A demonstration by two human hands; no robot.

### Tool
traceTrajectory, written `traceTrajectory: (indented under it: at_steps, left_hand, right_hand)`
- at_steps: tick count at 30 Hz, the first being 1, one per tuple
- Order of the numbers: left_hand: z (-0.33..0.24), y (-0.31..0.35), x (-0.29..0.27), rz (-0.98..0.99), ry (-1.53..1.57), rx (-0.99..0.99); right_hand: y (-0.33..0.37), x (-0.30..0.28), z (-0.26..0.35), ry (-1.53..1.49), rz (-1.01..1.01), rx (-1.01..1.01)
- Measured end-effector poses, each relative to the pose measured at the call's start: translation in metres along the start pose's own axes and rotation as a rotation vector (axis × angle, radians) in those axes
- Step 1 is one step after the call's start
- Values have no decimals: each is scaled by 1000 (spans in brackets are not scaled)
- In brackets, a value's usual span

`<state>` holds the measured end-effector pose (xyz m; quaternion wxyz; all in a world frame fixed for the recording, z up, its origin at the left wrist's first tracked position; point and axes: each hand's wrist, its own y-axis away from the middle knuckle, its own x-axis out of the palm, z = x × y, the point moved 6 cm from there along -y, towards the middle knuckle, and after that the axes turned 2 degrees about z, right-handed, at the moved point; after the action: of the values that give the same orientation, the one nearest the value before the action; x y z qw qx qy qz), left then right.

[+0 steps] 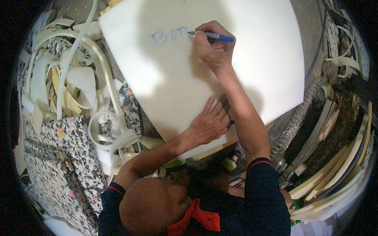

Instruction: The person sits on the floor and uses a hammer to attach a thin wooden strip to a larger board. They then spray the board with a spray gun, place a white sheet on top, and write on the sheet with a marker.

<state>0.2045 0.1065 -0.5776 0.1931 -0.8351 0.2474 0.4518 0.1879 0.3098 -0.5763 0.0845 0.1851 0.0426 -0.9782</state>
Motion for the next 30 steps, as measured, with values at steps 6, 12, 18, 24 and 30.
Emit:
traceTrajectory:
  at_steps: [6, 12, 18, 24, 30]
  left_hand:
    - [0, 0, 1, -20, 34, -49]
    - [0, 2, 3, -5, 98, -45]
    - [0, 1, -1, -57, 44, -40]
    - [-2, 2, 6, 37, 45, -25]
    - [0, 0, 3, -42, 88, -36]
  right_hand:
    - [2, 8, 13, -159, 10, -48]
    - [-7, 30, 14, -83, 159, -85]
    - [-9, 26, 14, 5, 77, -100]
    - [-11, 18, 12, -155, -8, -43]
    - [-17, 18, 8, -41, 11, -72]
